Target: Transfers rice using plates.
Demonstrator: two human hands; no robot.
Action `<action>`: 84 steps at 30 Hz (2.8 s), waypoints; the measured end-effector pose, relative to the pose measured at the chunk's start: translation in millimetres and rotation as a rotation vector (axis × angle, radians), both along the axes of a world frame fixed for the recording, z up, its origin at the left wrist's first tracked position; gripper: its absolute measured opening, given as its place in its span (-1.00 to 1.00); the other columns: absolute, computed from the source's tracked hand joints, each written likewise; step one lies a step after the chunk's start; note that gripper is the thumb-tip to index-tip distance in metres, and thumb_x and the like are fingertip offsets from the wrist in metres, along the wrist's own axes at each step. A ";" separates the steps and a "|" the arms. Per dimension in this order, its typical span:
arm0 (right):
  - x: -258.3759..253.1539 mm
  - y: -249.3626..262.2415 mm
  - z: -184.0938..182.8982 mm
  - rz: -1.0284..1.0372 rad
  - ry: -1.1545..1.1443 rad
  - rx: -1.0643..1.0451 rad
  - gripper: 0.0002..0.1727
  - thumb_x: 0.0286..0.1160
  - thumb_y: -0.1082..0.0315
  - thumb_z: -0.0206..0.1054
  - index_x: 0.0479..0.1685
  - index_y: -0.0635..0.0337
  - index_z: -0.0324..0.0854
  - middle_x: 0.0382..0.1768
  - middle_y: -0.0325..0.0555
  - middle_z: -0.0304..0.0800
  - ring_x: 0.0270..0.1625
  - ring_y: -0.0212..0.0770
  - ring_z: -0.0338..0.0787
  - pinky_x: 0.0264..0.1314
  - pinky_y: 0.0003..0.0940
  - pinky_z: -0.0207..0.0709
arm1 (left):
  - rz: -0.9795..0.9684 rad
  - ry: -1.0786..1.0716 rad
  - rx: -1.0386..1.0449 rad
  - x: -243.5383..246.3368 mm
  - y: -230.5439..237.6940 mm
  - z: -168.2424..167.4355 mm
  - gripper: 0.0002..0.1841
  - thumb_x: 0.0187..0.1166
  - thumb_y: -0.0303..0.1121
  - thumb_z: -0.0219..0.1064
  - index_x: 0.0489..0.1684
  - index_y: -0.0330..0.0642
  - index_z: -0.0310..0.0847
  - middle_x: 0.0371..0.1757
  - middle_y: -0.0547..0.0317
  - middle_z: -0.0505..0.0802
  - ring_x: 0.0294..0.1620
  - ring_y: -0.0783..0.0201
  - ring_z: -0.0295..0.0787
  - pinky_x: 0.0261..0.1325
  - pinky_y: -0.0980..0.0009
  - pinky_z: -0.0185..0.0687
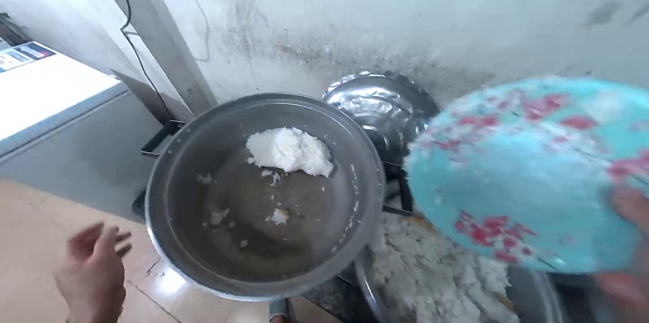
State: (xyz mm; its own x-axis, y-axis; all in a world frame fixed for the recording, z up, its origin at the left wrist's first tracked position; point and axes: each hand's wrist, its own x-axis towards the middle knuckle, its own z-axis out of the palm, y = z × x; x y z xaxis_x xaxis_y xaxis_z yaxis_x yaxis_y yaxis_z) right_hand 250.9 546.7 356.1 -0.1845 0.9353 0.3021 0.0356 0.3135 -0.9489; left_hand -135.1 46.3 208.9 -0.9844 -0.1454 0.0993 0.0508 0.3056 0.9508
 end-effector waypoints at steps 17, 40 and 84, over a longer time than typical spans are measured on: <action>-449.7 -17.2 -20.3 0.653 -1.377 0.416 -0.65 0.60 0.23 0.42 0.17 0.33 0.69 0.03 0.37 0.77 0.15 0.35 0.77 0.19 0.44 0.53 | -0.407 -0.255 -0.901 -184.9 129.0 87.1 -0.26 0.78 0.28 -0.11 0.40 -0.27 0.55 0.10 -0.46 0.79 0.22 -0.48 0.73 0.12 -0.47 0.53; -318.7 -49.5 -52.5 0.438 -1.013 -0.421 -0.69 0.71 0.30 0.31 0.31 0.20 0.64 -0.13 0.13 0.85 -0.23 -0.05 0.85 -0.17 -0.07 0.77 | -0.411 -0.253 -0.775 -185.6 124.8 83.8 -0.34 0.74 0.23 0.02 0.39 -0.19 0.59 0.05 -0.40 0.82 0.17 -0.41 0.76 0.05 -0.42 0.55; -188.0 32.8 24.1 0.636 -0.357 -0.300 -0.70 0.55 0.46 0.05 0.06 -0.07 0.61 -0.36 -0.45 0.90 -0.43 -0.56 0.84 -0.40 -0.60 0.76 | -0.412 -0.139 -0.758 -191.6 120.2 69.0 -0.28 0.68 0.31 0.08 0.37 -0.20 0.65 0.18 -0.60 0.73 0.26 -0.68 0.60 0.11 -0.71 0.33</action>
